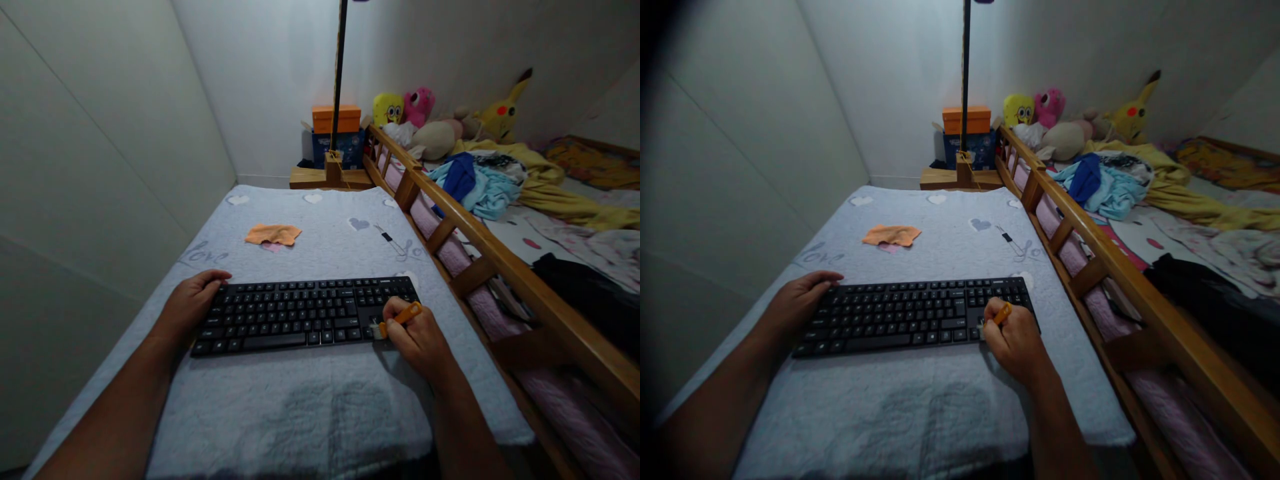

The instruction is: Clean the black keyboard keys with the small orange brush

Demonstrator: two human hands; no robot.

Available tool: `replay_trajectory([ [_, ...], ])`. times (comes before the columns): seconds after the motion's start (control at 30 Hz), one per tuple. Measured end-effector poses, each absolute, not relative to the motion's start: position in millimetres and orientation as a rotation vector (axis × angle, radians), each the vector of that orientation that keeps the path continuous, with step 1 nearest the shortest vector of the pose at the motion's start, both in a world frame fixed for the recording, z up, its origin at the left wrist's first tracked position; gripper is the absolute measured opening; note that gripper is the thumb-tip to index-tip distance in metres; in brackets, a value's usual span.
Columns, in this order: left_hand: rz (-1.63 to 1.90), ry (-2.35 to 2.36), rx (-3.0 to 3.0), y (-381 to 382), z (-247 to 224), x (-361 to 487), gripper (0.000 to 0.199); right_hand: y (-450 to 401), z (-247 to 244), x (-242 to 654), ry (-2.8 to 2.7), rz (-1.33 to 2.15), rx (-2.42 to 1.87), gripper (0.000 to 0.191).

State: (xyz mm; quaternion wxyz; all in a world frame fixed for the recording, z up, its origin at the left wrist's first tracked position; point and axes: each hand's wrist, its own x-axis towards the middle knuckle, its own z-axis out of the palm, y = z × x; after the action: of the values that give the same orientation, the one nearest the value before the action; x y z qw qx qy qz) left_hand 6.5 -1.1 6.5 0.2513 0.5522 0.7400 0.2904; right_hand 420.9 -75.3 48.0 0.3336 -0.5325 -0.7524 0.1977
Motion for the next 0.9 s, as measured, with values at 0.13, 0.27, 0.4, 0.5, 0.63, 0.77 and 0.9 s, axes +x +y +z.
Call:
replay_trajectory([
  [0.13,0.779,2.016,1.516,-1,7,6,0.045,-78,47,423,-1.879,0.526,-1.363,0.016],
  [0.27,0.787,2.014,1.481,-2,10,10,0.046,-77,45,422,-1.809,0.465,-1.358,0.015],
  [0.4,0.794,2.015,1.464,-3,12,12,0.047,-75,42,421,-1.848,0.51,-1.389,0.014],
  [0.5,0.781,2.017,1.474,-2,12,11,0.047,-75,40,423,-1.874,0.583,-1.371,0.014],
  [0.63,0.785,2.012,1.503,-1,10,9,0.044,-76,36,427,-1.817,0.69,-1.323,0.015],
  [0.77,0.79,2.009,1.489,-2,8,9,0.044,-76,33,427,-1.707,0.627,-1.306,0.014],
  [0.9,0.786,1.992,1.47,-3,8,9,0.045,-74,33,424,-1.737,0.569,-1.343,0.012],
])
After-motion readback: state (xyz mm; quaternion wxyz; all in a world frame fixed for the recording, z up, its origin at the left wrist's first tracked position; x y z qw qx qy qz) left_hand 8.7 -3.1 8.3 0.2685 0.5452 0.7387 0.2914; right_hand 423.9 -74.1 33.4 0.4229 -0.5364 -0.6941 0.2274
